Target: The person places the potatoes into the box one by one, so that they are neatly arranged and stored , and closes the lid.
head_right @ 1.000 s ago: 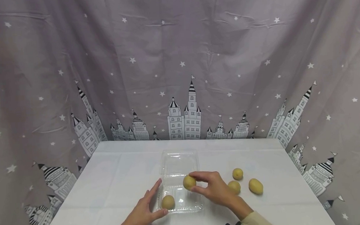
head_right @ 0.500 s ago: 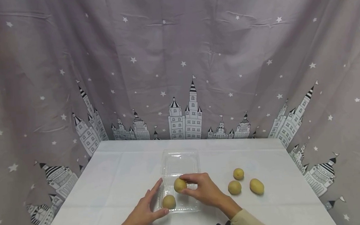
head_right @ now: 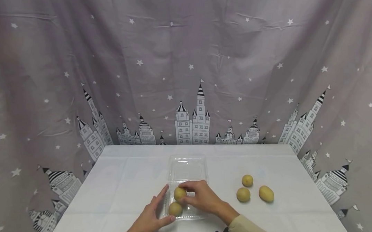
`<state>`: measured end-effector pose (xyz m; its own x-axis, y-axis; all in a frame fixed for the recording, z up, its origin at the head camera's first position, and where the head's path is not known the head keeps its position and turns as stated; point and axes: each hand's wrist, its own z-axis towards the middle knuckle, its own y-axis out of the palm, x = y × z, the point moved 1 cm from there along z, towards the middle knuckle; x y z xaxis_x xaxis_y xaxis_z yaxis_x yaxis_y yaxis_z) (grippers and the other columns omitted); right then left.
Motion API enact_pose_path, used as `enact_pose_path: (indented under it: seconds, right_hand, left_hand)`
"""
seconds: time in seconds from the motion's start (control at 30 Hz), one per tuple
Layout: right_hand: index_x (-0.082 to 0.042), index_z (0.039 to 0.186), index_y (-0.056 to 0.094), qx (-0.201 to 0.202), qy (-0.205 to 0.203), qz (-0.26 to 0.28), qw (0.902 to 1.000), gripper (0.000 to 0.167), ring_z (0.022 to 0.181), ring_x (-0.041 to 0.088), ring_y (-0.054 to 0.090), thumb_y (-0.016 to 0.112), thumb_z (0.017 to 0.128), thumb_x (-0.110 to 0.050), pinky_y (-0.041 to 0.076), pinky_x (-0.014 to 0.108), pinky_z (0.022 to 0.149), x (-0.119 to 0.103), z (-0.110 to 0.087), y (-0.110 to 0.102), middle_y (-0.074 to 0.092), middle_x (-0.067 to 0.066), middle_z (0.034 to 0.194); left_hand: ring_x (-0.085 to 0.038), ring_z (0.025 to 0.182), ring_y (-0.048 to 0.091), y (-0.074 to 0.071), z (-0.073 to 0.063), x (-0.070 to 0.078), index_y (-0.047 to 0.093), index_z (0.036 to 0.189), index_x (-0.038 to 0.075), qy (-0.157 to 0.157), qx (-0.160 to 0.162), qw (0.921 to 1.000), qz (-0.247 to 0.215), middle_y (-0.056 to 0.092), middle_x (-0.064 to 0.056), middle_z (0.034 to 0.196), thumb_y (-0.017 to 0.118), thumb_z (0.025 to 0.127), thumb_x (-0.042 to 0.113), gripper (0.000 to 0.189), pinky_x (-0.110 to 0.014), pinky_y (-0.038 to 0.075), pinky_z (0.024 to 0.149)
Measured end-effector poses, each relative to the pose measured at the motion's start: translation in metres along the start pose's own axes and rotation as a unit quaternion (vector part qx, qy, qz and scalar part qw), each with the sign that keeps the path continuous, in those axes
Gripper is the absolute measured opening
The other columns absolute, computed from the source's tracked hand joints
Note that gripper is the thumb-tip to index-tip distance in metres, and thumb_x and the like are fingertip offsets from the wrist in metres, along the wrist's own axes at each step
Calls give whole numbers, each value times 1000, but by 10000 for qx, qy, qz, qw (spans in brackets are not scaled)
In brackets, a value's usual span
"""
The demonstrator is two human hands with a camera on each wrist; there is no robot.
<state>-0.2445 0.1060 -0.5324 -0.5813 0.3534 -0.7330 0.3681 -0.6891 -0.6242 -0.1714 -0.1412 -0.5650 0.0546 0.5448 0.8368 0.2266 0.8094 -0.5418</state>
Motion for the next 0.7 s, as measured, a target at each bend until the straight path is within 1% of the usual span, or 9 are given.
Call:
enact_pose_path:
  seconds: [0.07,0.2,0.33,0.53,0.6,0.7]
  right_hand:
    - [-6,136,74,-43,88,-20,9999,42,123,18,76,85,97,-16,61,30,107,0,2,4,78,5,135]
    - [-7,135,74,-61,214,-174,9996,42,123,17,76,86,96,-16,61,33,108,1,6,11,79,4,134]
    - [-7,134,74,-29,274,-332,9991,41,123,16,76,86,96,-17,61,32,107,-1,9,15,79,4,133]
    - [-6,132,75,111,359,-279,9989,40,119,16,77,87,95,-18,62,31,104,-3,14,24,80,4,130]
    - [-6,130,76,150,367,-289,9988,39,117,18,78,87,95,-19,63,30,102,-4,16,28,80,5,128]
    - [-6,130,76,145,493,-371,9980,40,117,20,79,88,95,-22,64,28,99,-7,18,31,81,6,129]
  left_hand:
    - [-75,156,14,0,0,-1,26,175,37,-47,-14,10000,-8,32,-15,180,88,88,57,109,-96,20,112]
    - [-75,157,12,0,1,-2,26,175,38,-94,-37,9999,-31,30,-14,180,88,88,58,109,-95,18,114]
    - [-76,156,13,-1,-1,-1,26,175,35,-14,-39,10000,-28,30,-14,180,87,89,57,108,-95,19,114]
    - [-76,155,14,-3,-1,2,26,176,34,76,-34,10000,-34,32,-15,180,87,90,56,108,-95,19,114]
    - [-77,155,14,-3,-1,1,26,176,34,91,-34,9999,-53,31,-15,180,87,90,56,108,-96,19,113]
    - [-76,155,14,-2,-1,0,25,176,35,95,-21,9999,-72,31,-15,180,87,89,56,108,-96,19,113]
